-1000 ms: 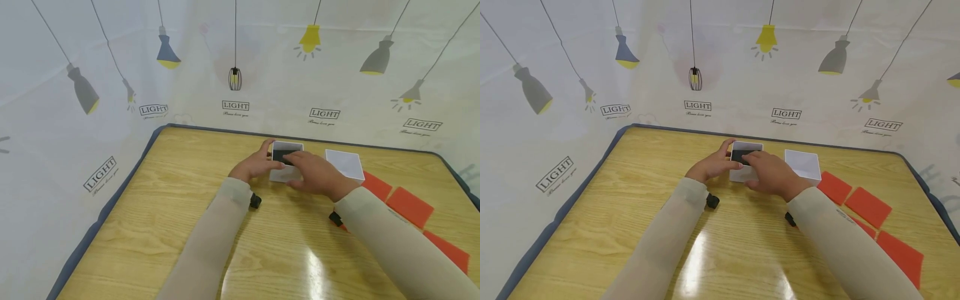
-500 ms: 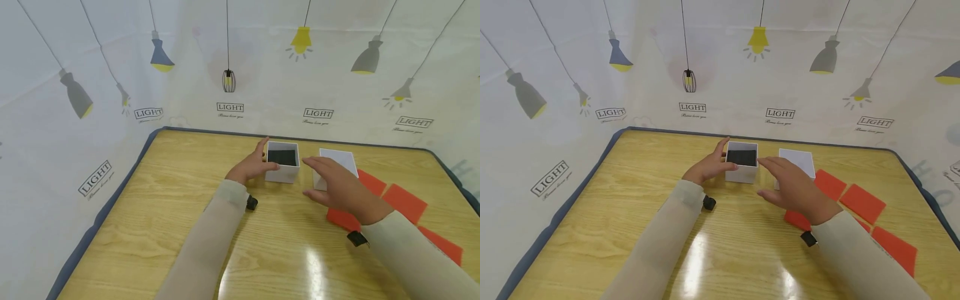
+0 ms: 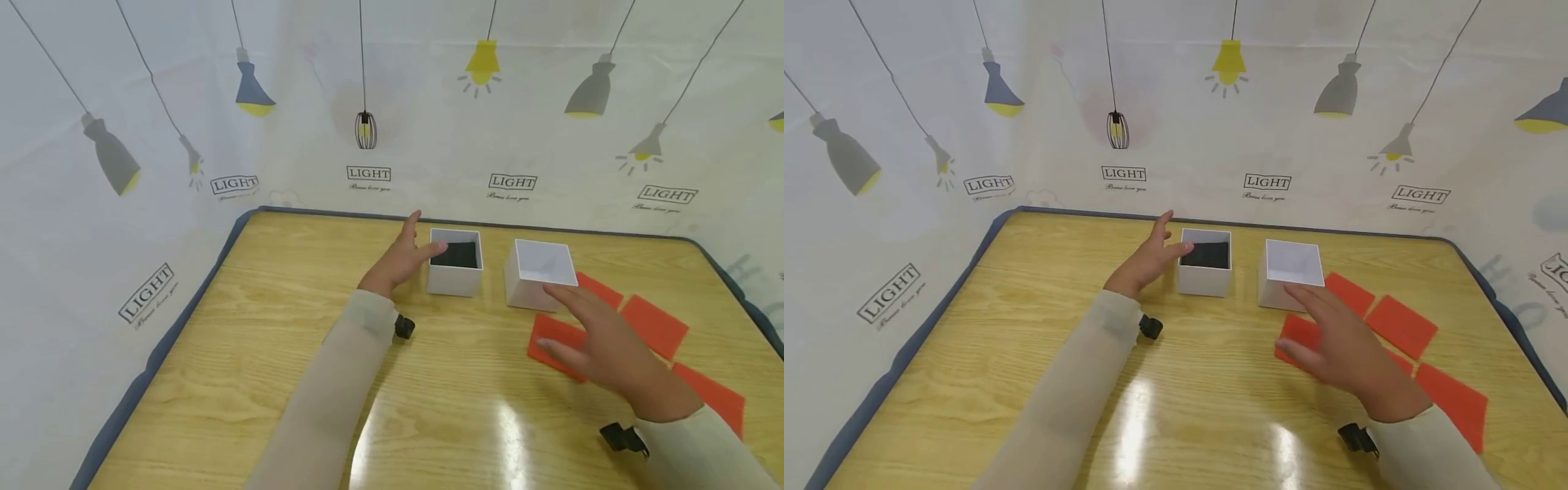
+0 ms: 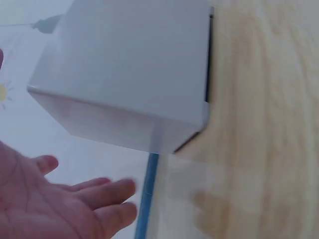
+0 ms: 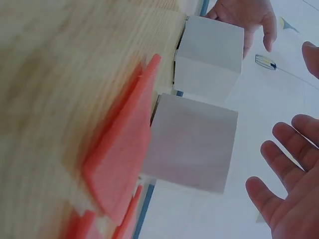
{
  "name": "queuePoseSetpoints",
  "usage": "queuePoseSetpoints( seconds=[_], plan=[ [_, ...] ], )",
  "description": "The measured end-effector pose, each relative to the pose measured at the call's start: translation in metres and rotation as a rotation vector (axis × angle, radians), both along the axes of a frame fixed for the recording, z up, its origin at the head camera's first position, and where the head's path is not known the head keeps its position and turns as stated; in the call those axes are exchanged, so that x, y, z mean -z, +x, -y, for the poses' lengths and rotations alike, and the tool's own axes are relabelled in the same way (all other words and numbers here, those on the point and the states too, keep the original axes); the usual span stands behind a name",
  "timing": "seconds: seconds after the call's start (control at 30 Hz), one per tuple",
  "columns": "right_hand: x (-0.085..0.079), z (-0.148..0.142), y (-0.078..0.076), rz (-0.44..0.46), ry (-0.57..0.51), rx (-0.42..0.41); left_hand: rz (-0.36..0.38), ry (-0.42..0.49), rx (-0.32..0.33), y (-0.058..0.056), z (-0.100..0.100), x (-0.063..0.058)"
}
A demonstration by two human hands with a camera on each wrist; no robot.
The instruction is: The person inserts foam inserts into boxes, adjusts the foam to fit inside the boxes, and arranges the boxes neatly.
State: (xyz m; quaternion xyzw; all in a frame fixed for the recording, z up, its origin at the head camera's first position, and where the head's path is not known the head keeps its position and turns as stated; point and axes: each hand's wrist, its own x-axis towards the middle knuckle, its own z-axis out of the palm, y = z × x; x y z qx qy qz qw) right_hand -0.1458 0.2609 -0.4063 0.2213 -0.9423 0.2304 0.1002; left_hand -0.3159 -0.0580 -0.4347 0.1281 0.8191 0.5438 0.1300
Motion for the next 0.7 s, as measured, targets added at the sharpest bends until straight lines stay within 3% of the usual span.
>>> queuePoseSetpoints(
  seconds=[0.2,0.3,0.4,0.53,0.7],
  plan=[
    [0.014,-0.013,0.007,-0.042,-0.028,0.014,-0.223,0.018,-0.064,0.007,-0.008,-0.021],
    [0.02,-0.017,0.012,-0.062,-0.02,0.026,-0.31,0.085,-0.031,0.02,-0.021,-0.034],
    [0.023,-0.02,0.017,-0.031,-0.027,0.062,-0.384,0.126,0.046,0.034,-0.038,-0.046],
    [0.023,-0.027,0.021,0.023,-0.084,0.106,-0.431,0.123,0.136,0.046,-0.063,-0.053],
    [0.024,-0.036,0.022,0.072,-0.17,0.124,-0.382,0.109,0.196,0.055,-0.092,-0.051]
  ],
)
